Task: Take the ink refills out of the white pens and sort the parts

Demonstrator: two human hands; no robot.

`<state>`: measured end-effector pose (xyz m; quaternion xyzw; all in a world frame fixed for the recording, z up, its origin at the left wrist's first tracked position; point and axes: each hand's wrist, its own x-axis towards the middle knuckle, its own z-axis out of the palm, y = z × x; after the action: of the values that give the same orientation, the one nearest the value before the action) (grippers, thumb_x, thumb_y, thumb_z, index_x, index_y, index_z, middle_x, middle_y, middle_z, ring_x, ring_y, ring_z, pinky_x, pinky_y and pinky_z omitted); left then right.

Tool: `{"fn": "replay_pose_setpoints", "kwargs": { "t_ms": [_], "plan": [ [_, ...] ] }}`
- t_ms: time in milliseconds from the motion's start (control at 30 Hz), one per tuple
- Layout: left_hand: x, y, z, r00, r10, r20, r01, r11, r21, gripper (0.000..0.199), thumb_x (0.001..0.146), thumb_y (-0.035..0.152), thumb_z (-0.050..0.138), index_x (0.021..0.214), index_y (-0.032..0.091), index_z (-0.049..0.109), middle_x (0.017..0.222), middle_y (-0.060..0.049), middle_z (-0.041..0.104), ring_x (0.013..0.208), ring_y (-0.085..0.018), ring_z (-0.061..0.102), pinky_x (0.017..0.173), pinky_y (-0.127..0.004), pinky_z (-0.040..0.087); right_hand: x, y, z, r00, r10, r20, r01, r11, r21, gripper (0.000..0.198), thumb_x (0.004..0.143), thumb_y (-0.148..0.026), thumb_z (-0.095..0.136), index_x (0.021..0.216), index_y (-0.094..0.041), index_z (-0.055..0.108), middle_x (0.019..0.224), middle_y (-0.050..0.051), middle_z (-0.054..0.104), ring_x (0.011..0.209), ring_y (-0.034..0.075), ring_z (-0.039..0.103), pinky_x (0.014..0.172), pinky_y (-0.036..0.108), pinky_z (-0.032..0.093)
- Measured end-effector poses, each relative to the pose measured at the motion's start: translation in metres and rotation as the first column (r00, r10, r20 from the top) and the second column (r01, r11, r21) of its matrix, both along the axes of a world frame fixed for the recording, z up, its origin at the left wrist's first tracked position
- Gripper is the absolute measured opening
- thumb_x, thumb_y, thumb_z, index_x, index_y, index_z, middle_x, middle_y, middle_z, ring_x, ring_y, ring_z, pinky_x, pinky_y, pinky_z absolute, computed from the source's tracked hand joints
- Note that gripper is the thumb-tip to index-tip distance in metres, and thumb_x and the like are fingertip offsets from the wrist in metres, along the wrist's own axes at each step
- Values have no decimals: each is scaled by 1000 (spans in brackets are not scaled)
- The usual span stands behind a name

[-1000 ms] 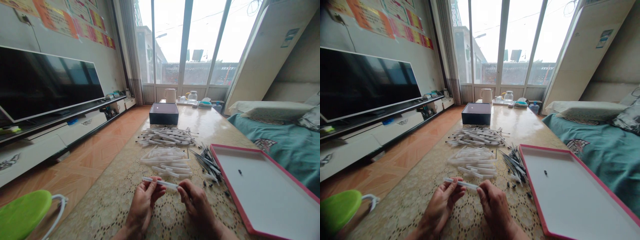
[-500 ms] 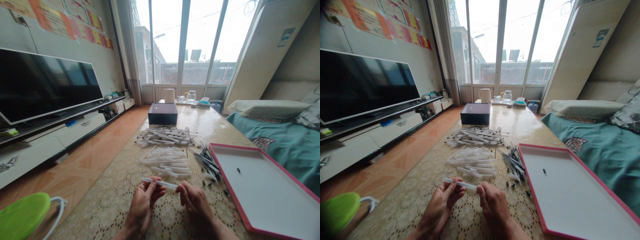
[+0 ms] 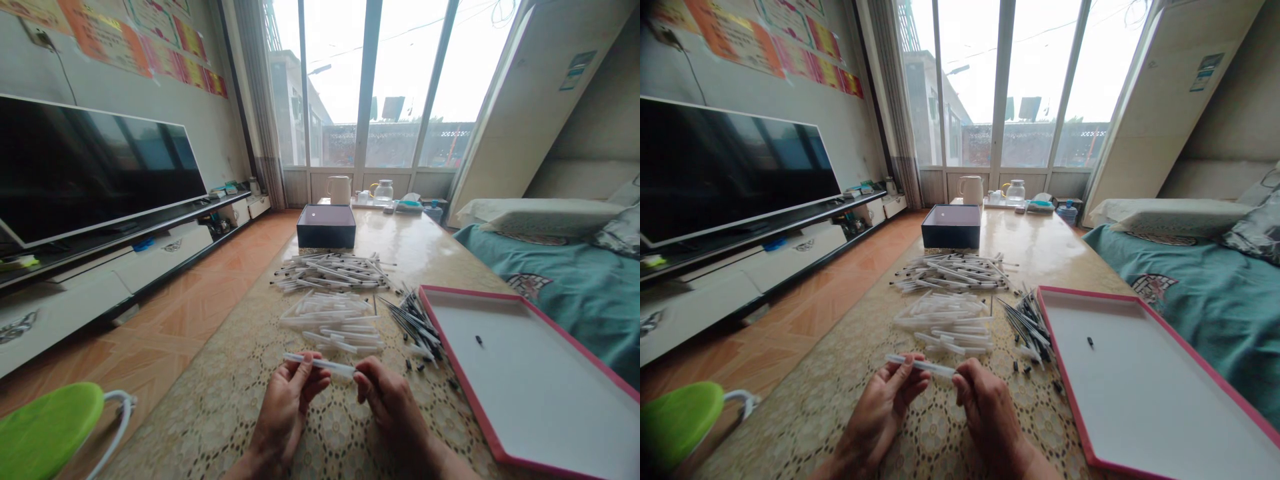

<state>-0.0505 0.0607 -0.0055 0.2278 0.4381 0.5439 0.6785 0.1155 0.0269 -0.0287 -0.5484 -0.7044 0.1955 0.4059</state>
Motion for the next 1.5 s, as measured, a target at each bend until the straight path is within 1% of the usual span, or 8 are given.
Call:
{"fn": "replay_pose_setpoints", "kwargs": {
  "t_ms": [333,500,633,933,1100,1267,1333,1500],
  "plan": [
    [-1,1,4,999,33,18,-33,999,13,8,78,6,59,74,9,65,62,-6,69,54,-12,66,54,-20,57,0,-1,5,990,7,-139,-12,999,-34,30,92,-34,38,70,-19,52,59,-2,55,49,11,53,52,20,40],
    [-3,2,4,999,40,17,-40,999,21,10,80,6,57,76,8,65,62,-6,69,55,-12,66,54,-20,57,-4,0,15,838,-12,-546,-101,979,-176,18,85,-37,53,84,-20,46,73,-3,55,48,8,53,46,19,41],
    [-2,-1,3,1000,-12,27,12,1000,18,6,79,7,59,77,9,65,63,-6,69,57,-13,67,56,-22,57,-6,0,17,747,-26,-664,-229,928,-294,23,82,-41,55,79,-19,47,65,-7,47,37,4,36,35,16,28],
    [-5,3,4,998,42,40,-42,999,11,9,80,8,58,74,9,64,63,-6,69,56,-13,67,55,-21,57,12,3,30,884,-68,-463,-74,956,-283,27,82,-38,52,65,-18,49,55,-6,43,42,6,33,37,18,27],
    [-9,6,7,990,130,54,-133,990,44,11,82,10,56,75,11,65,65,-6,70,58,-13,67,57,-22,57,59,16,45,890,-285,-356,221,952,-210,22,80,-36,51,65,-20,48,47,-8,37,39,8,32,36,20,27],
    [-5,3,3,990,-47,-136,60,994,94,15,71,23,70,75,8,68,67,-9,70,60,-16,66,58,-24,56,96,26,46,749,-652,-118,662,742,102,19,80,-38,51,76,-19,52,59,0,55,49,15,51,49,26,39],
    [-3,2,2,969,-101,-225,130,985,114,25,66,24,73,84,8,68,79,-11,71,60,-16,66,56,-25,56,100,30,42,711,-703,3,691,699,183,17,82,-35,47,84,-19,50,66,4,59,53,18,55,52,28,41],
    [1,0,5,950,-60,-307,120,976,180,63,66,25,72,124,16,47,130,-20,48,55,-15,67,53,-32,57,100,35,24,707,-650,279,577,758,303,17,79,-23,43,95,-17,48,90,12,57,72,24,59,60,32,46]
  ]
}}
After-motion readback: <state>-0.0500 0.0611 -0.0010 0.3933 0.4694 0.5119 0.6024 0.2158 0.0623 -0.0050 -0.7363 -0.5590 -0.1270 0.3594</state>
